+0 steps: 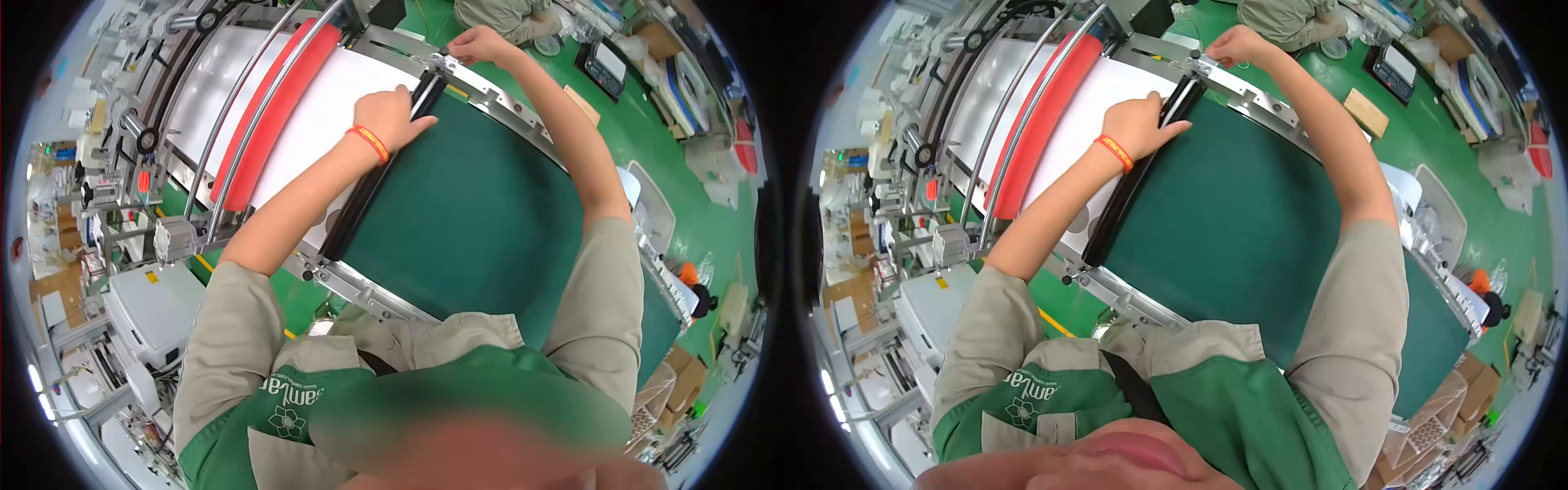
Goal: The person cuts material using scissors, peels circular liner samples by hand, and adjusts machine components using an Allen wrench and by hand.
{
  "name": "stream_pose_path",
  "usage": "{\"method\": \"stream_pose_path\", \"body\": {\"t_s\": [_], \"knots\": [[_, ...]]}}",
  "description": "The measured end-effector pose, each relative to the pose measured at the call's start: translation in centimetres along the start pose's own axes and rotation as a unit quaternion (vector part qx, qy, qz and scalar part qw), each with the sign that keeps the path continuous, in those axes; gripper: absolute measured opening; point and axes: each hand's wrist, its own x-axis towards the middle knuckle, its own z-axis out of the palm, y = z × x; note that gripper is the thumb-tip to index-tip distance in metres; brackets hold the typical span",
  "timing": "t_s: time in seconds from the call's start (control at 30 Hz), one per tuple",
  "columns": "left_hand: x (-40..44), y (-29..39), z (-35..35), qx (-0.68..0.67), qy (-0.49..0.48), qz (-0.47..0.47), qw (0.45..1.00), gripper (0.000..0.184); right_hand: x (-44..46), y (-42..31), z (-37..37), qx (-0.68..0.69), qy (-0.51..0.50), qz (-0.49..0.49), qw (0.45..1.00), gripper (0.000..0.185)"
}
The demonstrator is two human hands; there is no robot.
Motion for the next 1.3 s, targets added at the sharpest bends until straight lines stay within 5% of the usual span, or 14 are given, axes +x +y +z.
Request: {"method": "stream_pose_path", "body": {"t_s": [0.1,0.27,0.63,0.83,1.3], "knots": [[-1.4,0.3,0.6,-0.034,0.089,0.043,0.995,0.042,0.0,0.2,0.3,0.01,0.003,0.054,0.998,0.023],[-2.3,0.7,1.4,-0.047,0.087,0.024,0.995,0.054,-0.7,0.4,-0.2,0.059,0.032,0.14,0.988,0.025],[-2.6,0.3,3.8,-0.074,0.136,0.008,0.988,0.065,-1.5,-1.8,-1.3,0.042,0.039,0.126,0.99,0.032],[-2.3,1.7,3.9,-0.021,0.158,-0.04,0.986,0.044,-1.2,-0.9,-1.2,0.07,0.029,0.168,0.983,0.028],[-2.6,1.4,3.8,-0.024,0.162,-0.039,0.986,0.049,-0.9,-3.2,0.4,-0.014,-0.019,0.154,0.988,0.02]]}}
